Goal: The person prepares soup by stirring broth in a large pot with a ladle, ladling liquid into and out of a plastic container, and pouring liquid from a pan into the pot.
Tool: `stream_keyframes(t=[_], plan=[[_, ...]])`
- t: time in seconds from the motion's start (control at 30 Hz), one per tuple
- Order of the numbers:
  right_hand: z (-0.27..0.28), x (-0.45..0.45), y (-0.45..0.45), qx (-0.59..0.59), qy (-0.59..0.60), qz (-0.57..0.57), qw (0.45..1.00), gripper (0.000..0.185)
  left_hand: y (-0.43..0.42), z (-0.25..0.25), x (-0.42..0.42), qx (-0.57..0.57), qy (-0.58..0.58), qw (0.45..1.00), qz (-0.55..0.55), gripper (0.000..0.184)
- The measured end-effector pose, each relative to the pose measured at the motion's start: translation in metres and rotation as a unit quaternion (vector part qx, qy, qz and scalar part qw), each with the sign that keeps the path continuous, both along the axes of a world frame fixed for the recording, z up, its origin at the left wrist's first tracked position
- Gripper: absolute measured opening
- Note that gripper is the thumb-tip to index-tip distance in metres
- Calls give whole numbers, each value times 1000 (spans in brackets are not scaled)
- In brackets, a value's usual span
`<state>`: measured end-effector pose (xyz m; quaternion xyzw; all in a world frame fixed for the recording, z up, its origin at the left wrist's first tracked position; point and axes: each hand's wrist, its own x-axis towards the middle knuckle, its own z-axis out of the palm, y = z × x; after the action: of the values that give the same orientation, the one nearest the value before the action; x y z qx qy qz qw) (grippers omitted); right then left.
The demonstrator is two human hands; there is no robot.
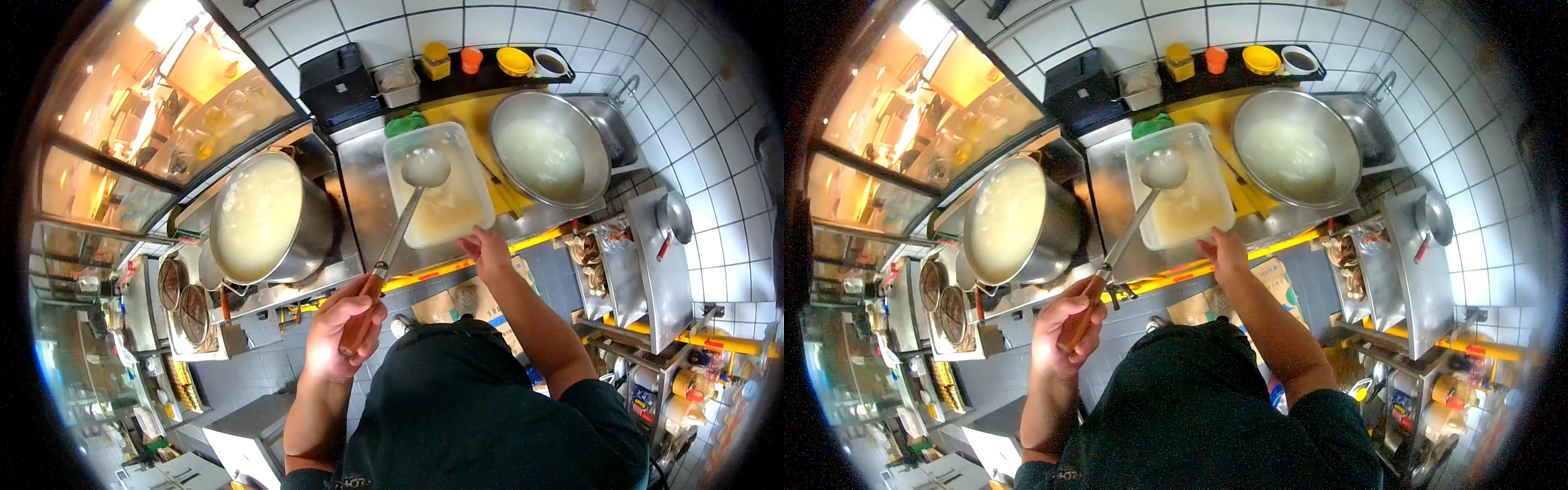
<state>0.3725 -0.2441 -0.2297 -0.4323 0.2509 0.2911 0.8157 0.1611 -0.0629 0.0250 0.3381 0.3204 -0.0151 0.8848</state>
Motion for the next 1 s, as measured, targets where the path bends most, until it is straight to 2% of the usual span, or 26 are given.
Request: stream_keyframes(t=[0.2,0.37,0.5,0.63,0.77,0.87,0.97,1.0], plan=[[-19,2,-3,18,-50,14,999,25,22,31,-35,-59,-67,991,99,55],[0,-10,-15,-17,-30,53,998,29,43,41,-72,21,-105,977,186,51],[17,-29,-29,-83,-23,65,994,32,65,36,-96,113,-60,963,237,50],[-10,-45,-58,-108,-42,132,984,41,86,27,-116,193,0,945,263,49],[-28,-68,-76,-194,-41,205,959,40,103,11,-132,278,99,914,279,49],[-43,-82,-85,-274,-55,304,911,38,110,-2,-145,343,158,898,224,52],[-76,-97,-101,-229,-73,362,901,36,113,-8,-148,371,173,890,203,49],[-76,-102,-97,-266,-89,394,876,35,116,-12,-151,371,164,893,194,48]])
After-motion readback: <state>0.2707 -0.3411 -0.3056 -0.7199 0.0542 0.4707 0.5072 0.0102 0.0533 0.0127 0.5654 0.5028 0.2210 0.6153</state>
